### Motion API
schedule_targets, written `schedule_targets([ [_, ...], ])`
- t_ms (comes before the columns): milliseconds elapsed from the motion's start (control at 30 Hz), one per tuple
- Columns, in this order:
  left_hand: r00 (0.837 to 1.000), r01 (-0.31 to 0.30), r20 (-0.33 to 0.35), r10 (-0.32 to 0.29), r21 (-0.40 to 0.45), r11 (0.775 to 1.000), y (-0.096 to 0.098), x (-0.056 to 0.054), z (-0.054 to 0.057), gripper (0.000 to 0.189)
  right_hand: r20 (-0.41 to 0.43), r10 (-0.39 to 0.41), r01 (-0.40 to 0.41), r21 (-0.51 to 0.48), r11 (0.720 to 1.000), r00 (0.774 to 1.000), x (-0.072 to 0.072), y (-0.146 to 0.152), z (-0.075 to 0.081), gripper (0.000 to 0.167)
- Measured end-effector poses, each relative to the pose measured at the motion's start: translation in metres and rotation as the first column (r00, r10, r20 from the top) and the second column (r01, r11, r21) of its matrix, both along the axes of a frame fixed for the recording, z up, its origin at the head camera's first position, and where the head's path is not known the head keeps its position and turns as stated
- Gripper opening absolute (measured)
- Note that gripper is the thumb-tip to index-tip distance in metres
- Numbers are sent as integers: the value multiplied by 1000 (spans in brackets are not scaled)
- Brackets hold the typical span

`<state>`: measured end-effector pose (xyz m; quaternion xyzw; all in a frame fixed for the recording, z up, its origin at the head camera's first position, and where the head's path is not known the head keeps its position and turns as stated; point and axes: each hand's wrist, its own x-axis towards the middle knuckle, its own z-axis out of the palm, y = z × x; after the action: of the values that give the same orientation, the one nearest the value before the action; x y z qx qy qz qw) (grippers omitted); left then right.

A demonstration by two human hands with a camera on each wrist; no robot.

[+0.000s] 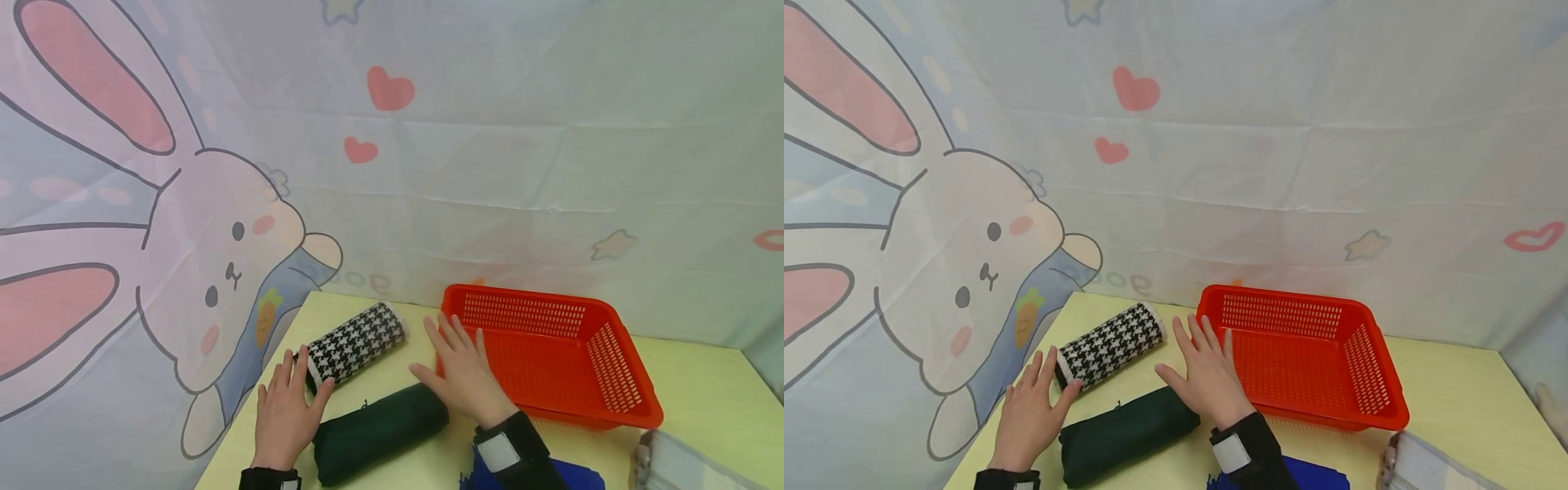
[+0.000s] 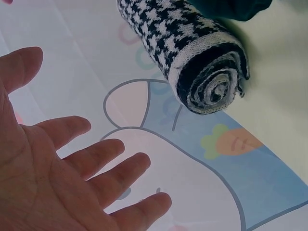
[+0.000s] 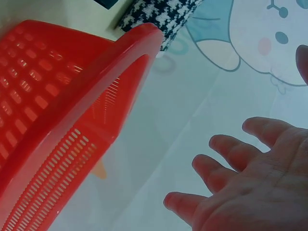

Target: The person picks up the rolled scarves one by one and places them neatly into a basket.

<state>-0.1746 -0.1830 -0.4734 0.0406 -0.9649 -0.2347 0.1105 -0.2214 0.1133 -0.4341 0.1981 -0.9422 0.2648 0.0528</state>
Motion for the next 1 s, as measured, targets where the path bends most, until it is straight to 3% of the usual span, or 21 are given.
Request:
schedule_targets([
  [433, 1000, -9, 5, 9, -15, 1000, -4, -1, -1, 81, 30, 26, -27, 19, 999, 999, -11, -7, 5, 87],
  [1000, 1000, -23, 1, 23, -13, 1000, -10, -6, -1, 78, 60, 51, -53, 25, 998, 997, -23, -13, -2, 86],
])
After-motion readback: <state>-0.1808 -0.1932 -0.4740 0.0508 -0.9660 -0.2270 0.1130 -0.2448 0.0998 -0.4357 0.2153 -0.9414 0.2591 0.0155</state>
